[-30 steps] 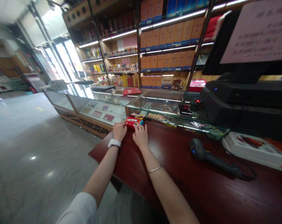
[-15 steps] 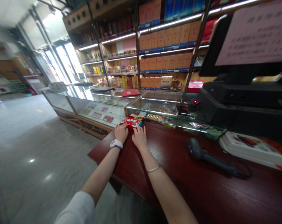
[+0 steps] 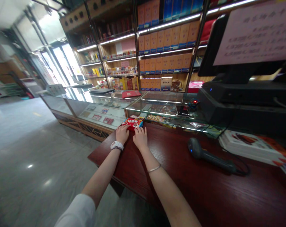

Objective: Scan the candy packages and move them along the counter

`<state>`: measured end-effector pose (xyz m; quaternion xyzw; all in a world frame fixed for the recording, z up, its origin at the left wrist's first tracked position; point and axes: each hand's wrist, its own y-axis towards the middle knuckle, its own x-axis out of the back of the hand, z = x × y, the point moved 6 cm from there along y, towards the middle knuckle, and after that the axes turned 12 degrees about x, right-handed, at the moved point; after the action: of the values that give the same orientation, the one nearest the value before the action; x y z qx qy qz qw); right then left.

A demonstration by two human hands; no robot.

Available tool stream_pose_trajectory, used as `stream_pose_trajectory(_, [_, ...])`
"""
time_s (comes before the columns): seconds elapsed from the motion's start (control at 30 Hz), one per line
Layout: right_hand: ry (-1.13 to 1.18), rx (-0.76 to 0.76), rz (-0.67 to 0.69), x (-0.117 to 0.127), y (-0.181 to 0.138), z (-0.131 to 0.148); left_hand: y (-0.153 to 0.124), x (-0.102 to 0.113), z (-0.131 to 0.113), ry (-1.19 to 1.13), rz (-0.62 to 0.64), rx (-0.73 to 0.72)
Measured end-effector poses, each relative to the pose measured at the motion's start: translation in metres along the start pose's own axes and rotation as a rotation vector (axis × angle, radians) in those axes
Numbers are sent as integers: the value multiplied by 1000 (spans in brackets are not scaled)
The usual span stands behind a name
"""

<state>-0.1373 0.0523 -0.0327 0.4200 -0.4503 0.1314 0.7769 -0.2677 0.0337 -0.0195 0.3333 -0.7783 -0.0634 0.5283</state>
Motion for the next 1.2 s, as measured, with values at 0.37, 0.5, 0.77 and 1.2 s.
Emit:
stream_pose_trajectory(0.37, [-11,-67,104,-1,-19,1,-6,2,-8,169,-8,-14])
stream_pose_trajectory(0.5, [-65,-26,129,14,-32,-6,-15,9,-20,199,6,-53])
stream_pose_trajectory(0.77, [-125,19,53,78,-48,-20,-43,28,-62,188,6,-151])
stream_pose_trajectory(1.2, [-251,-7,-101,177,-128,-75,-105,30,-163,-36,50,-317])
